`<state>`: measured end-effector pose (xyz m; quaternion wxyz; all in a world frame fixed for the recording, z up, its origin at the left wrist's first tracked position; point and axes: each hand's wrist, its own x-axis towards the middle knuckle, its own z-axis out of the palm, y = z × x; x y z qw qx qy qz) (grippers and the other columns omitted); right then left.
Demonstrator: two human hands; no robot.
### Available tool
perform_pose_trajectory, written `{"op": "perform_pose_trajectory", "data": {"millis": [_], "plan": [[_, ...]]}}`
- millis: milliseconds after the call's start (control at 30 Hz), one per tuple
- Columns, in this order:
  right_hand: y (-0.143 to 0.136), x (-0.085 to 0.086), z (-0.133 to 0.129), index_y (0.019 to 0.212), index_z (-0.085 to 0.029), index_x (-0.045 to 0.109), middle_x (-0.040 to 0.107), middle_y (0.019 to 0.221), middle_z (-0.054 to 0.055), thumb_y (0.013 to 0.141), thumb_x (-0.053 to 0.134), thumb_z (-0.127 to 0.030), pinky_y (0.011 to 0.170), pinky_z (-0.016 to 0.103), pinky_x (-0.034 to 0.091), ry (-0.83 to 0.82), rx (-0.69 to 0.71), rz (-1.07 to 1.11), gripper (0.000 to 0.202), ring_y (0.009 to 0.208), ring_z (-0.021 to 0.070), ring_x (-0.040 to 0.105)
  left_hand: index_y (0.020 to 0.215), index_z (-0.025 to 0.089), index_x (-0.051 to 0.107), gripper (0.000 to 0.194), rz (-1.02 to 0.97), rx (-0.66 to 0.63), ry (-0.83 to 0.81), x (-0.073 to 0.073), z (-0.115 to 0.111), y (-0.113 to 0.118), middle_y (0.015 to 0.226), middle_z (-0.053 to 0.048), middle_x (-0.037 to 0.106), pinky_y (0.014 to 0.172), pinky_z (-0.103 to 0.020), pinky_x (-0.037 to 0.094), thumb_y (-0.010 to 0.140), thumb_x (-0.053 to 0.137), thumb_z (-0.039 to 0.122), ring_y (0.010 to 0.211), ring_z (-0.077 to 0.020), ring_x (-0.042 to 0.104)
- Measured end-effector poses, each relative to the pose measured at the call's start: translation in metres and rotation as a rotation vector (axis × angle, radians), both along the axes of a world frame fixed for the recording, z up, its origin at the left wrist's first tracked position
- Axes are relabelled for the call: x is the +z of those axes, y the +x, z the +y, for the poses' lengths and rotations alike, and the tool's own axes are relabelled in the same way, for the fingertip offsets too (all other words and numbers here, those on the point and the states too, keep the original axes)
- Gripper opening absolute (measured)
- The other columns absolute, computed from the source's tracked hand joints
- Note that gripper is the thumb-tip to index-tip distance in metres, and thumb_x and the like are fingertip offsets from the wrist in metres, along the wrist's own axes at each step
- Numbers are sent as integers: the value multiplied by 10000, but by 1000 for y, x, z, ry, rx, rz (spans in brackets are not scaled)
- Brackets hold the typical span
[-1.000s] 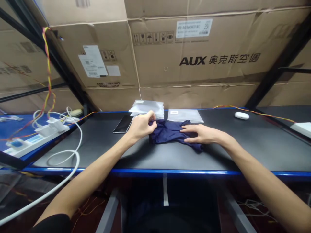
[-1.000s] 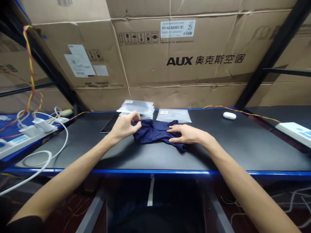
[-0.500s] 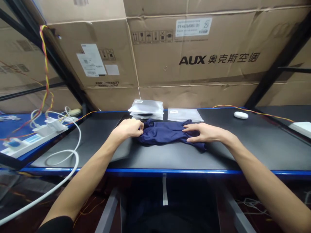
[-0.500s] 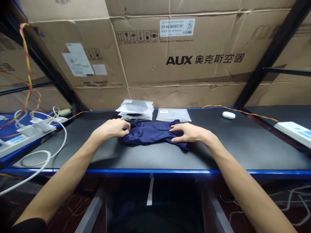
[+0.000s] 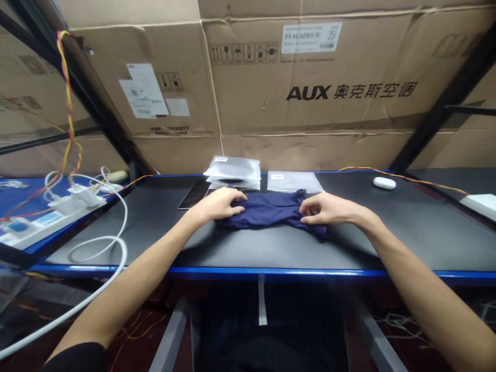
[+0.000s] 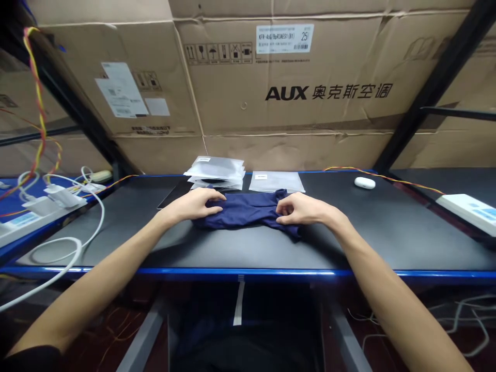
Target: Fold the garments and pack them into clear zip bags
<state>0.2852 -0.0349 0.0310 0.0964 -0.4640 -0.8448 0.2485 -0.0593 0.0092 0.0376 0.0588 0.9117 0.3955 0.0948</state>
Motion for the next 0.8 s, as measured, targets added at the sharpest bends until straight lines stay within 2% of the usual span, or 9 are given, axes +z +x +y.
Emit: {"op": "perform_pose_trajectory", "data": {"millis": [100,200,333,400,467,567,667,733,800], "plan": [[0,2,-1,858,-210,719,663,727,10,791,679,-463,628,309,464,-6,-1,58,264,675,186,587,977,172,748,244,-155,0,-10,8,-1,-4,945,-62,748,818,-315,508,838,642,343,860,-208,668],[1,11,-7,866,-209,721,689,764,11,783,698,-485,658,305,478,-82,2,149,290,712,189,610,904,171,747,251,-289,-69,-195,25,-7,-12,847,-36,731,751,-282,504,812,697,399,769,-170,635],[2,18,-14,862,-195,758,694,737,7,766,740,-515,661,293,483,-287,105,192,335,681,170,610,873,186,783,235,-154,-251,-608,40,-13,-23,797,-32,732,723,-260,504,768,780,395,738,-162,637],[0,16,-16,853,-177,779,699,729,16,741,766,-525,641,288,482,-376,156,177,366,651,160,600,885,208,808,200,-45,-305,-744,39,-14,-24,787,-36,745,696,-256,502,761,794,364,713,-166,645],[-4,13,-16,885,-163,802,699,706,20,725,781,-536,581,272,461,-456,194,137,406,602,146,578,867,230,826,175,4,-329,-814,35,-14,-21,771,-36,758,664,-255,501,731,820,340,685,-174,657],[-10,10,-16,1013,-174,814,692,666,7,735,777,-561,508,246,419,-549,250,73,478,539,124,546,785,251,831,167,-31,-324,-872,29,-15,-17,739,-26,767,639,-248,514,657,874,349,674,-192,688],[-12,12,-16,1060,-178,804,694,682,14,788,719,-615,501,244,424,-565,245,100,522,542,125,559,775,229,826,209,-47,-273,-888,28,-15,-13,695,-28,753,615,-236,519,706,842,426,651,-186,692],[-8,14,-15,1021,-175,800,703,717,28,797,701,-635,532,259,449,-470,163,172,520,580,139,584,825,205,819,253,-107,-231,-781,27,-15,-11,703,-34,744,614,-234,514,778,782,451,644,-171,676],[-2,16,-13,969,-182,790,720,776,40,780,712,-634,616,296,491,-283,55,248,496,662,171,621,914,200,803,239,-226,-221,-556,23,-13,-8,827,-44,759,695,-250,532,829,729,411,747,-176,689]]}}
